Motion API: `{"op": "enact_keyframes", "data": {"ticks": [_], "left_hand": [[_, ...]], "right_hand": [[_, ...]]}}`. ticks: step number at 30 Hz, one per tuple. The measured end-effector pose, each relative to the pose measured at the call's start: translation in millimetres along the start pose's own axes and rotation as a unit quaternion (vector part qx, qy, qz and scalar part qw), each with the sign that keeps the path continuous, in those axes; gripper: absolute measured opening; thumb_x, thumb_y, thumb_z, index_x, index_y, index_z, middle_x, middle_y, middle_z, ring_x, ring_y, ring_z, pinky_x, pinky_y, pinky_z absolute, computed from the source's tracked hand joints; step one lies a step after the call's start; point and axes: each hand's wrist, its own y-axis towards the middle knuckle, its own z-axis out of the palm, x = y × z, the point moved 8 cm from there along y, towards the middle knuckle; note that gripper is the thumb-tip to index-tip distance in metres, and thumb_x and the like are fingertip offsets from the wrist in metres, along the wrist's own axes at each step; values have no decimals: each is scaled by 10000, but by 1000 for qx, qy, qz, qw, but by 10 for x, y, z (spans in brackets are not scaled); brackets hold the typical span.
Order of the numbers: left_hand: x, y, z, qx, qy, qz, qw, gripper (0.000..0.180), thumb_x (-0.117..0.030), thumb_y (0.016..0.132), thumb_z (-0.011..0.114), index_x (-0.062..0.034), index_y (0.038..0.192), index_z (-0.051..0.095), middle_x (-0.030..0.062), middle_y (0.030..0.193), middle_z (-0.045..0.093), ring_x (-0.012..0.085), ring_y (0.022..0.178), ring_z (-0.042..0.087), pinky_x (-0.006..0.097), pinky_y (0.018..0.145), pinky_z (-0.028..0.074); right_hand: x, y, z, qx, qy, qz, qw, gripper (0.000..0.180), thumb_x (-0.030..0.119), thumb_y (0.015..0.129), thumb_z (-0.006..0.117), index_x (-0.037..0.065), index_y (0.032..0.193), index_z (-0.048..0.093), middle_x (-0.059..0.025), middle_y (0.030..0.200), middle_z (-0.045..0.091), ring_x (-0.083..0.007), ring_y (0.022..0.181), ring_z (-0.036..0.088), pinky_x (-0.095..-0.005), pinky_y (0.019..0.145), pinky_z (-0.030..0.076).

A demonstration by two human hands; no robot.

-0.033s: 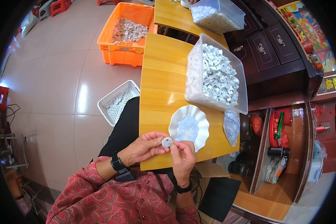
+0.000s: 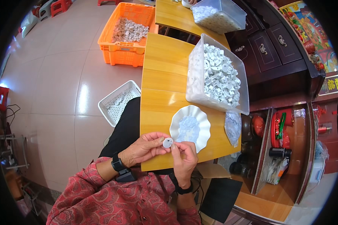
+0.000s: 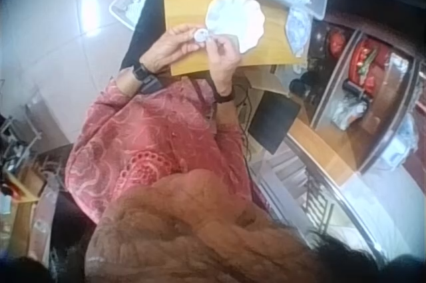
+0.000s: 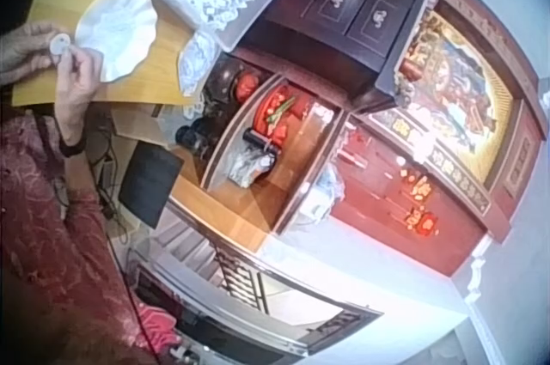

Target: The person is assembling small white plastic or rubber components, likely for footwear, by fitting them together manually.

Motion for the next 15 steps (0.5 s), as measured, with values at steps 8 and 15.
{"op": "enact_keyframes", "data": {"ticks": [8,15], "left_hand": [[-12,-4,-3,-23,-1,10,1000,243,-115,965,582,7,1176,585,98,1110,629,174,1007,644,281,884,569],[-35,-21,-20,-36,8,17,999,240,-115,962,587,7,1168,592,100,1115,629,179,1011,643,283,882,569]], "right_hand": [[107,-32,20,3,-20,-39,999,90,-1,811,714,-4,868,645,-83,866,590,-161,699,587,-273,623,489],[174,-33,38,-1,-52,-56,997,104,-26,797,714,-3,862,636,-88,866,589,-174,711,619,-277,623,518]]}}
